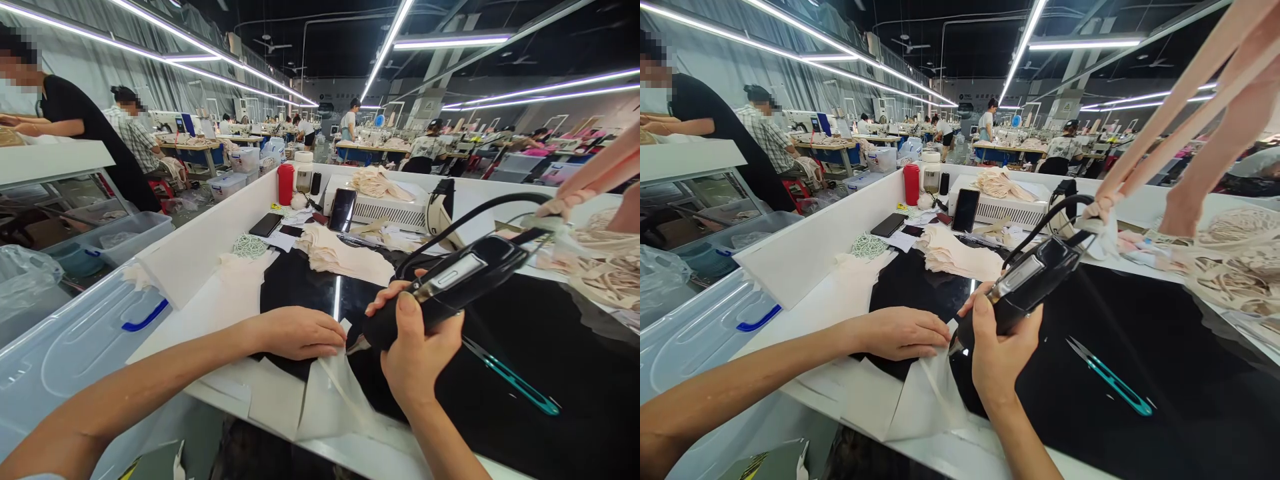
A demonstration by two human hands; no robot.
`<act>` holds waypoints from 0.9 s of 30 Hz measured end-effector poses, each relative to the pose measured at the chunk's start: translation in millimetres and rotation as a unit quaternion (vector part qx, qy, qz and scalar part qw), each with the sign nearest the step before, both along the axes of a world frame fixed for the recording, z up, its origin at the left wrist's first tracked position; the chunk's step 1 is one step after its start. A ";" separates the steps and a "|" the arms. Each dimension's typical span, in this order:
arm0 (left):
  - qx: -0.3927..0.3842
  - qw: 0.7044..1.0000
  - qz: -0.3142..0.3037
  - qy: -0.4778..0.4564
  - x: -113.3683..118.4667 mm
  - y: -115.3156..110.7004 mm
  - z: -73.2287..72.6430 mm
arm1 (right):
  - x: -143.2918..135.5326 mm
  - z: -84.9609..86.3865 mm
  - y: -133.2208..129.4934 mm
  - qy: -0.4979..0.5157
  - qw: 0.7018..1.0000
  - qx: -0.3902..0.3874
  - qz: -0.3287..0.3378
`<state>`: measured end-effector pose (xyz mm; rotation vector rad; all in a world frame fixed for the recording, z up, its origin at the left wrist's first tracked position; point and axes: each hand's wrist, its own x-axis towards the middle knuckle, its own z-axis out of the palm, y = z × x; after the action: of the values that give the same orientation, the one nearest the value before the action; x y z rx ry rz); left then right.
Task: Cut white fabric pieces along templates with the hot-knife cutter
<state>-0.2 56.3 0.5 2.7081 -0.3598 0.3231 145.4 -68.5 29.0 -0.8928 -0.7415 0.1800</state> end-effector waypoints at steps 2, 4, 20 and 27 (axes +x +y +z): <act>-0.011 1.000 0.006 0.002 -3.3 2.1 0.1 | 0.1 0.3 -0.3 -0.002 1.000 0.003 0.000; -0.024 1.000 0.015 0.003 -7.5 3.6 0.2 | 0.1 0.6 -1.2 0.002 1.000 0.003 0.000; -0.037 0.999 0.024 -0.030 -9.8 1.8 -9.0 | 2.3 10.0 6.5 0.021 0.999 0.009 -0.023; -0.037 0.999 0.023 -0.024 -8.3 1.8 -10.2 | 1.3 5.1 8.3 0.005 1.000 -0.009 -0.025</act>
<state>-8.5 58.1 -9.6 2.6425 -0.2938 0.4062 146.7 -60.3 34.1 -0.9260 -0.7076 0.1463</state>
